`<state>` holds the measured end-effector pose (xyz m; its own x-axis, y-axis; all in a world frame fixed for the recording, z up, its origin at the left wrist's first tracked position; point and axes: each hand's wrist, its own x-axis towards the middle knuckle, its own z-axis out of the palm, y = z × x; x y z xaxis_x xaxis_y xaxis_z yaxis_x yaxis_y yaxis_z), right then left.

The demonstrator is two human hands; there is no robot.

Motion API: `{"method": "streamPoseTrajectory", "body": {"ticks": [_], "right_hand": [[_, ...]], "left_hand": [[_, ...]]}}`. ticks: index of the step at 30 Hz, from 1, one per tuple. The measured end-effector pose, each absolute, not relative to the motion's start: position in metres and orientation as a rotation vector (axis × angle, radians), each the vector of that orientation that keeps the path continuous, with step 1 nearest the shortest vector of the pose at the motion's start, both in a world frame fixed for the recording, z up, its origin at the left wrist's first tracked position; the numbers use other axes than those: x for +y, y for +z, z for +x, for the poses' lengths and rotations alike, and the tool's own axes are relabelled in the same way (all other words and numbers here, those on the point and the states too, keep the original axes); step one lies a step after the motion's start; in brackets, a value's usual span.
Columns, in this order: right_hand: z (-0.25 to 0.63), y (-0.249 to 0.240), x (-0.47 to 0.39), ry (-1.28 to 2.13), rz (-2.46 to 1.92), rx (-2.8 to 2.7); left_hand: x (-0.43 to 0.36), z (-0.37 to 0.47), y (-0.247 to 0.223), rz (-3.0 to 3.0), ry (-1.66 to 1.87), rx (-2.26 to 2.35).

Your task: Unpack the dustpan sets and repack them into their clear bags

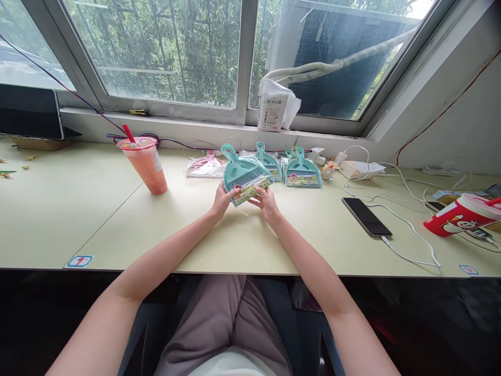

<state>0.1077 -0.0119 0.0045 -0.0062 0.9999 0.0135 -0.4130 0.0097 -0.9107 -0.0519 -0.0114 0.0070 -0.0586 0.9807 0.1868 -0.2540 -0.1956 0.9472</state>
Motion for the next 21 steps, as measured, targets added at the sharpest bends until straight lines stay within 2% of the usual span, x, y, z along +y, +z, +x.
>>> {"method": "streamPoseTrajectory", "body": {"ticks": [21], "right_hand": [[0.101, -0.0003, -0.0142, 1.341, -0.94, -0.754]], "left_hand": [[-0.0107, -0.05, 0.0014, 1.198, 1.408, 0.918]]}}
